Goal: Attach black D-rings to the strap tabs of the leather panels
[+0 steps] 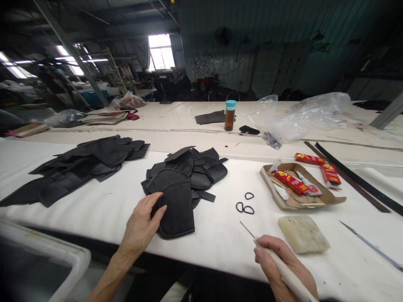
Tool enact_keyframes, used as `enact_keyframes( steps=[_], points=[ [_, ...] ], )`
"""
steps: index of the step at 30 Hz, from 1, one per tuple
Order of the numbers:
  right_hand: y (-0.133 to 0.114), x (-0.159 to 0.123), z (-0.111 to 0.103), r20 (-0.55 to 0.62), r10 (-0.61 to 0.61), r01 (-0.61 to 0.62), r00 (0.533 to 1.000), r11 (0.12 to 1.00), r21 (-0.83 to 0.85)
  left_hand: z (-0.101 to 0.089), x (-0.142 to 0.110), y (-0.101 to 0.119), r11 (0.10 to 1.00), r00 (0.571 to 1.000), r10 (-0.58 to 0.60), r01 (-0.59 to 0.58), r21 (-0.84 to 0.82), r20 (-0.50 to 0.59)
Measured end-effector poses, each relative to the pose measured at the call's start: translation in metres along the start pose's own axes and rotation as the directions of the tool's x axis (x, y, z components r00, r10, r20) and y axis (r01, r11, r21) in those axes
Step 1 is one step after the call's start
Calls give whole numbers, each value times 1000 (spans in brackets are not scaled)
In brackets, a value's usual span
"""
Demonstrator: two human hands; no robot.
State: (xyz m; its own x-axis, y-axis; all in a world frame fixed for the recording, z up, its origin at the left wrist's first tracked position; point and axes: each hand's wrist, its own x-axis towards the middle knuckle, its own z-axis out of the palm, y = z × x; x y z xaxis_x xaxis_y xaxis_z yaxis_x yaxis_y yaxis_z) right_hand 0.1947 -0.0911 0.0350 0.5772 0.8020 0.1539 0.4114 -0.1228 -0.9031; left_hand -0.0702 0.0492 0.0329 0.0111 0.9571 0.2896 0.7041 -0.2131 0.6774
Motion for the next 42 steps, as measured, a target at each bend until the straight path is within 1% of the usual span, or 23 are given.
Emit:
enact_keyframes(
  steps=[2, 4, 5, 7, 9, 10, 12, 14, 16, 18, 20, 22, 25, 27, 30, 31, 32, 34, 37, 39, 40, 42],
  points=[
    [9, 8, 2, -50, -95, 94, 994, 995, -24, -2, 2, -11, 980, 995, -57, 39, 196, 87],
    [18, 18, 8, -17, -205, 204, 979, 977, -69, -1, 1, -20, 944, 990, -59, 14, 330, 127],
    [23, 24, 12, 9, -270, 270, 963, 958, -101, 0, 0, -24, 931, 990, -45, -6, 366, 130],
    [31, 35, 19, 83, -406, 414, 910, 885, -213, 0, -4, -31, 918, 992, -8, -44, 395, 128],
    [37, 45, 26, 163, -492, 514, 855, 768, -382, -3, -8, -39, 917, 990, 28, -82, 392, 140],
    [39, 49, 29, 196, -507, 536, 839, 710, -457, -5, -11, -43, 916, 988, 42, -98, 389, 148],
    [39, 55, 36, 241, -500, 539, 832, 624, -565, -10, -16, -51, 911, 983, 60, -125, 392, 174],
    [36, 59, 46, 268, -479, 531, 836, 579, -619, -15, -22, -55, 900, 975, 70, -153, 409, 210],
    [31, 62, 56, 310, -458, 532, 833, 513, -673, -19, -26, -55, 879, 965, 69, -180, 442, 254],
    [27, 64, 67, 346, -438, 534, 830, 443, -720, -21, -29, -50, 849, 960, 40, -178, 497, 276],
    [24, 66, 76, 373, -422, 536, 826, 385, -751, -24, -30, -41, 819, 962, -11, -148, 555, 272],
    [23, 68, 81, 395, -412, 541, 821, 342, -768, -26, -30, -33, 792, 963, -43, -130, 597, 266],
    [22, 70, 83, 424, -398, 552, 813, 299, -778, -29, -29, -25, 766, 961, -41, -147, 626, 275],
    [21, 71, 84, 441, -386, 558, 810, 280, -781, -32, -28, -23, 781, 959, -63, -125, 611, 277],
    [20, 75, 84, 463, -361, 565, 809, 266, -781, -39, -29, -23, 850, 938, -161, -27, 527, 307],
    [19, 76, 84, 470, -353, 568, 809, 265, -779, -43, -29, -22, 878, 931, -175, 1, 479, 319],
    [19, 77, 83, 476, -345, 570, 809, 266, -777, -46, -30, -21, 908, 930, -165, 14, 418, 329],
    [19, 79, 82, 486, -332, 576, 808, 276, -769, -51, -33, -15, 962, 949, -99, 14, 273, 300],
    [18, 76, 76, 499, -319, 585, 806, 300, -753, -56, -41, 6, 998, 990, 20, -28, 60, 138],
    [17, 70, 71, 509, -310, 594, 803, 346, -726, -55, -47, 25, 995, 996, 76, -74, -64, 41],
    [16, 66, 69, 511, -307, 596, 803, 396, -699, -53, -50, 35, 987, 995, 100, -98, -126, 11],
    [14, 57, 64, 508, -309, 588, 804, 532, -609, -47, -55, 53, 966, 993, 112, -116, -233, -31]
  ],
)
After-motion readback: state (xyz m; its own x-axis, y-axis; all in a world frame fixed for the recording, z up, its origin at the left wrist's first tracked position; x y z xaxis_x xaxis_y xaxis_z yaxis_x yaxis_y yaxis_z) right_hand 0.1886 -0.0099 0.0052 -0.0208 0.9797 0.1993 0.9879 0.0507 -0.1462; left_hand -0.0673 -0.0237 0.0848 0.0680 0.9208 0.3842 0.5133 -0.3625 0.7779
